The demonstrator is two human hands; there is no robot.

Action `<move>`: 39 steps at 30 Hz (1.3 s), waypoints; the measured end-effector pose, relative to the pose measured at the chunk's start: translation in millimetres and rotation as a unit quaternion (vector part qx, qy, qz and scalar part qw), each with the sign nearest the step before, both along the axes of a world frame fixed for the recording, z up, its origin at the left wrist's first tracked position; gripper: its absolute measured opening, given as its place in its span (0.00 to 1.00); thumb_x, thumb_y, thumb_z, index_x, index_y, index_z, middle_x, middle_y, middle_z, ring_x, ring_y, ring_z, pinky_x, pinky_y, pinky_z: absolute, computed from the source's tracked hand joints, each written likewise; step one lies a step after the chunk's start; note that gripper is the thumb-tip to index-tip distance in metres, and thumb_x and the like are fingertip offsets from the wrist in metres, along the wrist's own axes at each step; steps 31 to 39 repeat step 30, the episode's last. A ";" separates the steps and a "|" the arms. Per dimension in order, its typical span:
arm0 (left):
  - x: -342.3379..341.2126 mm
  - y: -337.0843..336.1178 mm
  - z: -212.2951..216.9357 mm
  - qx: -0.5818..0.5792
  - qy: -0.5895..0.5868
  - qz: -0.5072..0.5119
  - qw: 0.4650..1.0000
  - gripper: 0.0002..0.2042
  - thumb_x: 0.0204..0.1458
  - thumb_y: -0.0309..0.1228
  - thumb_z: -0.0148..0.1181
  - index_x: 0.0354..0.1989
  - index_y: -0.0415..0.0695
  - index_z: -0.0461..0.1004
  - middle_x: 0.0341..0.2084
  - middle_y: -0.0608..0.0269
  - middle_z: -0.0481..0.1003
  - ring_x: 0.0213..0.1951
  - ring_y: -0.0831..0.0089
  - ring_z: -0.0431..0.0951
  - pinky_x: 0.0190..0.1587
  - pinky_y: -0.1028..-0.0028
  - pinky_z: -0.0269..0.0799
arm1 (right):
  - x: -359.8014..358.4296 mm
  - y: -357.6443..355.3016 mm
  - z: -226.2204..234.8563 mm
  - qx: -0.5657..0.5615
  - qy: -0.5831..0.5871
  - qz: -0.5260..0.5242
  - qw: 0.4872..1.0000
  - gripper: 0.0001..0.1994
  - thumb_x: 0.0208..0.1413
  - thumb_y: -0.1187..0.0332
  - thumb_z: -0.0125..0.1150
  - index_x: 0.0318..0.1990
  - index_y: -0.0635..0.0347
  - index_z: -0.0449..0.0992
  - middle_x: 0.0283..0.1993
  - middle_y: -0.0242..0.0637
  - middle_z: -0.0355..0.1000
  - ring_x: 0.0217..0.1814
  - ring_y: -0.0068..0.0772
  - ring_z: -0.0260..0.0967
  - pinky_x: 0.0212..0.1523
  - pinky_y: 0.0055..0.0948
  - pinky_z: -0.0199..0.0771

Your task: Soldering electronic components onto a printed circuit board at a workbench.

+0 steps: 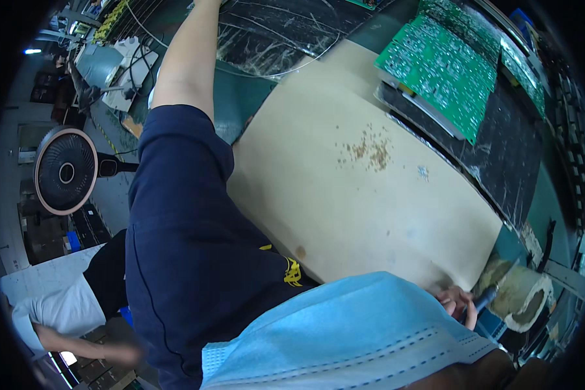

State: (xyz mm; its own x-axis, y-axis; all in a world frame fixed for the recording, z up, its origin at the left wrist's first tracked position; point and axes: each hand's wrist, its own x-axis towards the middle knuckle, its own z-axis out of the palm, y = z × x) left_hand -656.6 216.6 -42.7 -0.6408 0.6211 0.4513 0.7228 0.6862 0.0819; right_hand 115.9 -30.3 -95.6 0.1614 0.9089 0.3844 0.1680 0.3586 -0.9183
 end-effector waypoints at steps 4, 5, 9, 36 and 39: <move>-25.8 16.9 -0.8 0.013 -0.010 0.037 0.999 0.25 0.53 0.44 0.66 0.53 0.39 0.78 0.51 0.40 0.79 0.54 0.46 0.79 0.56 0.56 0.76 | 9.2 0.4 -5.3 0.001 -0.035 -0.007 0.999 0.21 0.65 0.60 0.62 0.62 0.48 0.66 0.49 0.43 0.71 0.36 0.34 0.67 0.46 0.43 0.69; -33.9 20.9 -6.3 0.014 0.000 0.030 0.999 0.27 0.51 0.48 0.68 0.53 0.39 0.78 0.51 0.40 0.79 0.54 0.46 0.79 0.57 0.56 0.76 | 9.7 0.6 -5.3 0.002 -0.033 -0.005 0.999 0.21 0.65 0.60 0.61 0.62 0.48 0.66 0.49 0.43 0.70 0.36 0.34 0.66 0.46 0.43 0.68; -44.9 25.3 -12.0 -0.016 -0.027 0.026 0.999 0.37 0.44 0.61 0.72 0.53 0.39 0.79 0.53 0.41 0.78 0.57 0.47 0.78 0.58 0.56 0.74 | 4.7 -2.3 -0.3 -0.010 -0.060 -0.017 0.998 0.21 0.66 0.58 0.58 0.63 0.49 0.65 0.47 0.42 0.69 0.36 0.34 0.65 0.47 0.43 0.66; 6.8 -88.7 124.4 0.281 -0.522 -0.198 0.780 0.24 0.59 0.60 0.58 0.41 0.49 0.80 0.18 0.65 0.73 0.13 0.69 0.65 0.13 0.66 0.58 | -14.7 16.6 0.8 0.096 0.018 0.036 0.995 0.21 0.63 0.68 0.60 0.62 0.55 0.65 0.45 0.45 0.71 0.35 0.33 0.67 0.46 0.39 0.71; 6.8 -88.7 124.4 0.281 -0.522 -0.198 0.780 0.24 0.59 0.60 0.58 0.41 0.49 0.80 0.18 0.65 0.73 0.13 0.69 0.65 0.13 0.66 0.58 | -14.7 16.6 0.8 0.096 0.018 0.036 0.995 0.21 0.63 0.68 0.60 0.62 0.55 0.65 0.45 0.45 0.71 0.35 0.33 0.67 0.46 0.39 0.71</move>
